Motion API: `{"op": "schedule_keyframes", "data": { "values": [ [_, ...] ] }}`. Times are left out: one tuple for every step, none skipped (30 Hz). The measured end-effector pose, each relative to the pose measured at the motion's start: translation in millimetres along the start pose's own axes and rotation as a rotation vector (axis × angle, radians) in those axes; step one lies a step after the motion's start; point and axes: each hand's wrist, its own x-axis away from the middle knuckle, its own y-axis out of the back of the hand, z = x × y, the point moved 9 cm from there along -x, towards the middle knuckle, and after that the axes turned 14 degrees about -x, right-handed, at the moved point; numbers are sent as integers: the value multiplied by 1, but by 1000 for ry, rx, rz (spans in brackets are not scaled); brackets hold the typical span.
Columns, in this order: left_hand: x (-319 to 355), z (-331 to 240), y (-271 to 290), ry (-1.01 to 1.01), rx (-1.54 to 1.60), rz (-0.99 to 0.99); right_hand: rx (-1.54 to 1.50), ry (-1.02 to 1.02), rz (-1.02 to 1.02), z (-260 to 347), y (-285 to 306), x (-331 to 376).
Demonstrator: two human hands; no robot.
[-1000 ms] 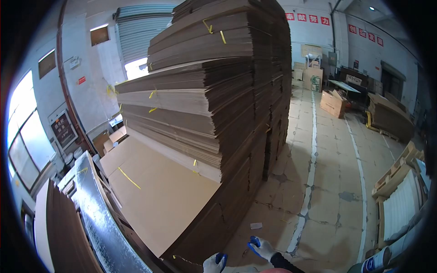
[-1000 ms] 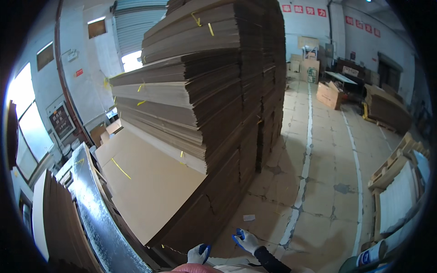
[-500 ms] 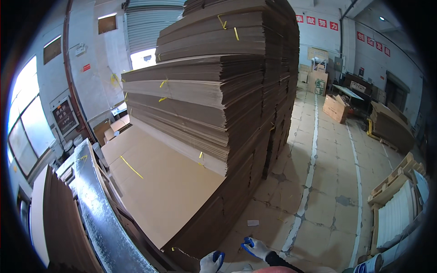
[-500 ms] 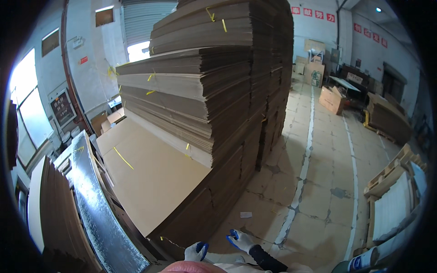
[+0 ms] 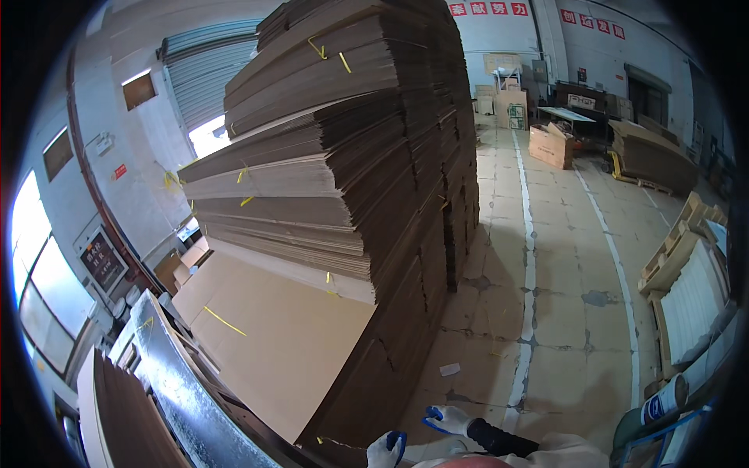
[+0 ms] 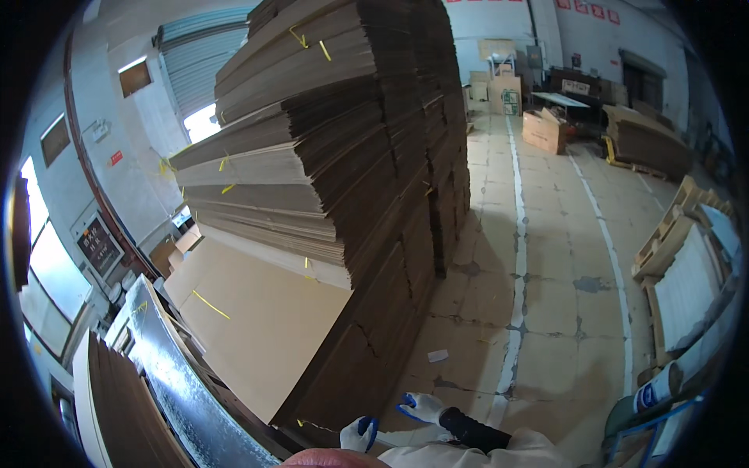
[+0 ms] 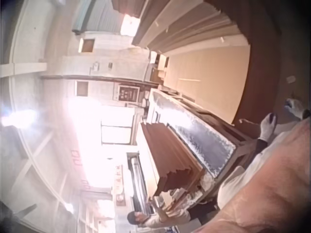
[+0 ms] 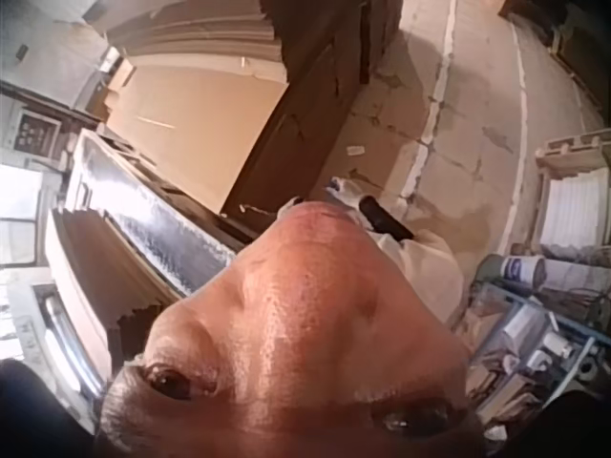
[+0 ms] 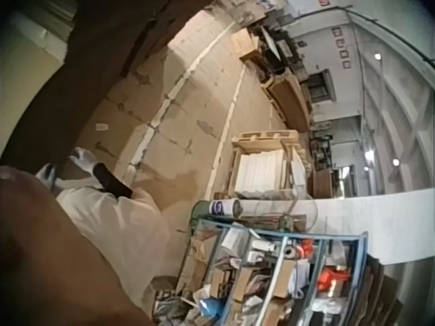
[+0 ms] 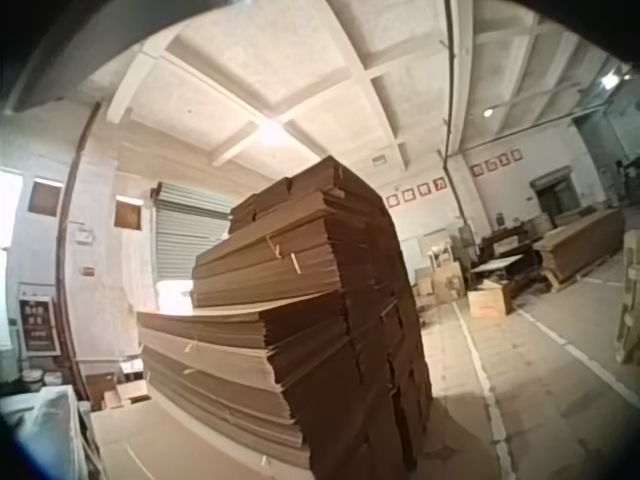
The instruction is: Stacking large sheets of corrugated cardboard and clearing waste strips from the floor.
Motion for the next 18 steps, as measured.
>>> {"op": "schedule_keyframes", "data": {
  "values": [
    [-1,1,-1,-12,9,-9,-2,14,-14,-1,1,-1],
    [-2,-1,0,-62,0,-32,-3,29,-28,-2,2,-2],
    [-3,-2,-2,-47,27,-4,-4,38,-39,-1,3,0],
    [-4,-5,-2,-30,54,23,-4,16,-39,-2,4,1],
    [-4,-6,-2,-13,79,50,-6,-6,-38,-4,7,1],
    [-4,-9,-3,-35,77,37,-6,-34,-36,-5,8,4],
    [-5,-9,-4,-57,74,23,-4,-35,-46,-8,8,6],
    [-4,-10,-3,-78,70,10,-3,-35,-55,-12,7,7],
    [-4,-16,-2,-104,40,12,3,-39,-67,-15,9,9],
    [-5,-23,1,-129,10,14,-2,-54,-70,-19,9,12],
    [-4,-28,2,-155,-20,16,-7,-70,-72,-23,10,14],
    [-3,-26,1,-132,12,39,-13,-78,-72,-22,10,14],
    [-3,-23,0,-108,45,61,-12,-90,-66,-22,11,15],
    [-2,-20,-2,-84,77,84,-12,-102,-60,-21,11,17],
    [-2,-19,-3,-85,92,80,-11,-111,-56,-21,11,17],
    [-1,-15,-4,-86,107,75,-18,-112,-59,-22,10,17],
    [-1,-13,-4,-86,122,71,-24,-112,-61,-24,8,16],
    [-1,-15,-3,-111,89,48,-29,-115,-67,-25,8,16]
  ]
}}
